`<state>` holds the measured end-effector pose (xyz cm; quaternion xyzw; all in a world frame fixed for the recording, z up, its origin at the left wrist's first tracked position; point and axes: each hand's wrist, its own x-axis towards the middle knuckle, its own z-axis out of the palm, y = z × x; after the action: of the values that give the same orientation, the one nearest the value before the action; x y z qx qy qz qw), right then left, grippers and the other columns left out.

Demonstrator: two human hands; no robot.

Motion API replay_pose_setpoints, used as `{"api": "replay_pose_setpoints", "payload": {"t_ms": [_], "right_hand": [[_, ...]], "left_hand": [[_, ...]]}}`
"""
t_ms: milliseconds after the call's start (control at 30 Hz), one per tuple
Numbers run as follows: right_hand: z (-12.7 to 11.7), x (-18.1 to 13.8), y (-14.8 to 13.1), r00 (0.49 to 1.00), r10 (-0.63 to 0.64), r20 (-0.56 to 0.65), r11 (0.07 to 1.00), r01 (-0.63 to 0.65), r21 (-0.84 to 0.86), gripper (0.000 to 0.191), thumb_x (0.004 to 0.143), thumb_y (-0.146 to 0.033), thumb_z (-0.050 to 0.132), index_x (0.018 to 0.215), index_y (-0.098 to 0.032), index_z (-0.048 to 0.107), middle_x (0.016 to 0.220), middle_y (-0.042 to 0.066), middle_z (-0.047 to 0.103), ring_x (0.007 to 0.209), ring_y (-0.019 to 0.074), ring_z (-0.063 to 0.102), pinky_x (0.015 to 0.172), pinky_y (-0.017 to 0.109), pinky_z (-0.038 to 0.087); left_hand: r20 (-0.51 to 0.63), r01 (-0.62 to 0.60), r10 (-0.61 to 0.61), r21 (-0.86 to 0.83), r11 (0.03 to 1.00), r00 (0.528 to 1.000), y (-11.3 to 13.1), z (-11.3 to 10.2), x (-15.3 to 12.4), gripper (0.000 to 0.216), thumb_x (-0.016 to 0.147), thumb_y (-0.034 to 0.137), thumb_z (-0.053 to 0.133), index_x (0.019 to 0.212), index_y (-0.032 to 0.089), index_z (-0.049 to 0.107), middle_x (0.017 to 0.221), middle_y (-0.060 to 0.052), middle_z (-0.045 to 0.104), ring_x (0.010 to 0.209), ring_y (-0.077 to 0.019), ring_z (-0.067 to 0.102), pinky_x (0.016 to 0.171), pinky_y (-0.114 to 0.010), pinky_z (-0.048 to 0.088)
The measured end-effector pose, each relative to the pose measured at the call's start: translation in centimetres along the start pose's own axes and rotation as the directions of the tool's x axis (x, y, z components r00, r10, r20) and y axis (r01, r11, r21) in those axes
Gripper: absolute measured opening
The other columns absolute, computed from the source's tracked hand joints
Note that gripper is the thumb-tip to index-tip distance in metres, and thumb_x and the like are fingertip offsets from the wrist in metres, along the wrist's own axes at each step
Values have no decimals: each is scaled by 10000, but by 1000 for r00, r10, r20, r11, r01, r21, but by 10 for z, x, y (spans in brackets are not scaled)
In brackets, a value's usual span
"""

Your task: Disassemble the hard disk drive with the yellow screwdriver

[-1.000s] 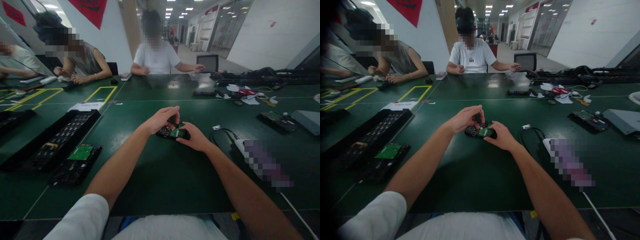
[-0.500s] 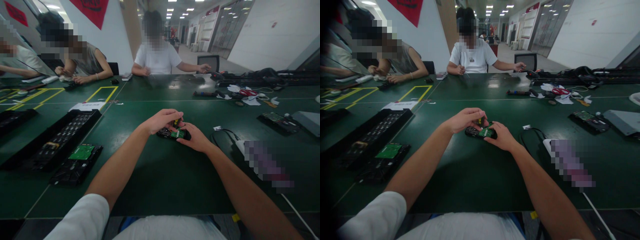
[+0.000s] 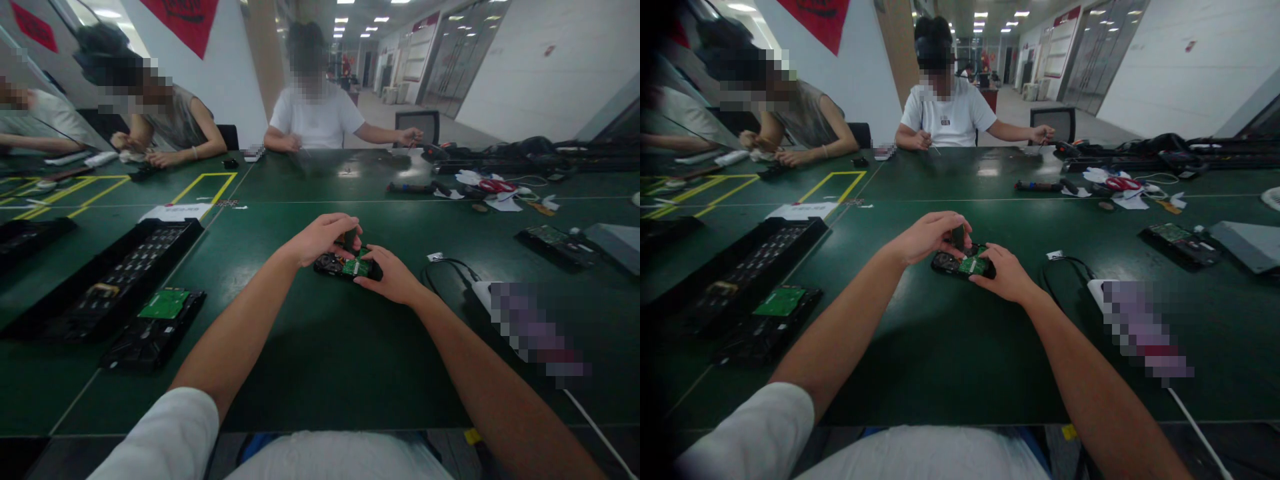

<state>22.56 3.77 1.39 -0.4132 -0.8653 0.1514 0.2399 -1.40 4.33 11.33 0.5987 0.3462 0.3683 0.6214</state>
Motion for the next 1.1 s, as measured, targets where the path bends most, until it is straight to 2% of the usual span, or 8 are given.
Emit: {"api": "replay_pose_setpoints", "payload": {"t_ms": [267,467,600,700,800,933,1100], "right_hand": [[1,0,2,1000,-15,-11,1000,15,-14,457,880,-544,744,1203,-239,637,1471,151,554,1442,338,461,1170,572,388],[1,0,1,1000,-18,-22,1000,17,-11,444,882,-554,738,1189,-249,637,1485,145,546,1453,341,448,1170,586,384],[1,0,1,1000,-15,-26,1000,14,-10,456,875,-562,742,1192,-254,635,1478,143,556,1451,349,448,1167,594,384],[0,0,0,1000,-5,-16,1000,5,-7,455,872,-566,741,1191,-258,638,1489,138,549,1445,355,454,1163,603,386],[0,0,0,1000,4,-13,1000,-4,-12,460,875,-565,738,1200,-257,636,1493,139,543,1448,351,451,1167,598,386],[0,0,0,1000,5,-13,1000,-5,-16,458,874,-557,742,1200,-252,637,1484,145,551,1449,352,451,1170,592,386],[1,0,1,1000,-20,-12,1000,20,3,447,870,-542,753,1192,-255,635,1466,141,567,1450,343,454,1171,583,388]], "left_hand": [[-5,-47,47,1,999,999,-3,-1,3,407,960,500,578,907,114,692,900,-115,687,853,-186,671,744,-322,591],[-17,-92,95,139,986,995,-2,2,2,441,908,566,641,838,137,717,882,-87,668,823,-158,625,673,-256,533],[-46,-107,122,240,965,992,-1,1,1,453,897,590,634,889,156,762,1028,-99,698,883,-169,621,661,-245,522],[-35,-98,110,256,962,993,2,1,-1,428,901,567,641,938,157,758,969,-86,693,824,-152,617,637,-237,517],[-17,-79,84,206,975,996,5,0,-2,387,899,526,668,968,149,725,915,-77,676,780,-142,622,610,-233,522],[-4,-57,57,82,995,998,2,-1,-1,362,911,499,656,974,143,685,940,-105,696,837,-177,666,603,-247,546],[-37,-12,7,-127,992,999,-4,-3,3,305,901,437,644,947,138,680,988,-135,721,935,-223,700,681,-301,597]]}}
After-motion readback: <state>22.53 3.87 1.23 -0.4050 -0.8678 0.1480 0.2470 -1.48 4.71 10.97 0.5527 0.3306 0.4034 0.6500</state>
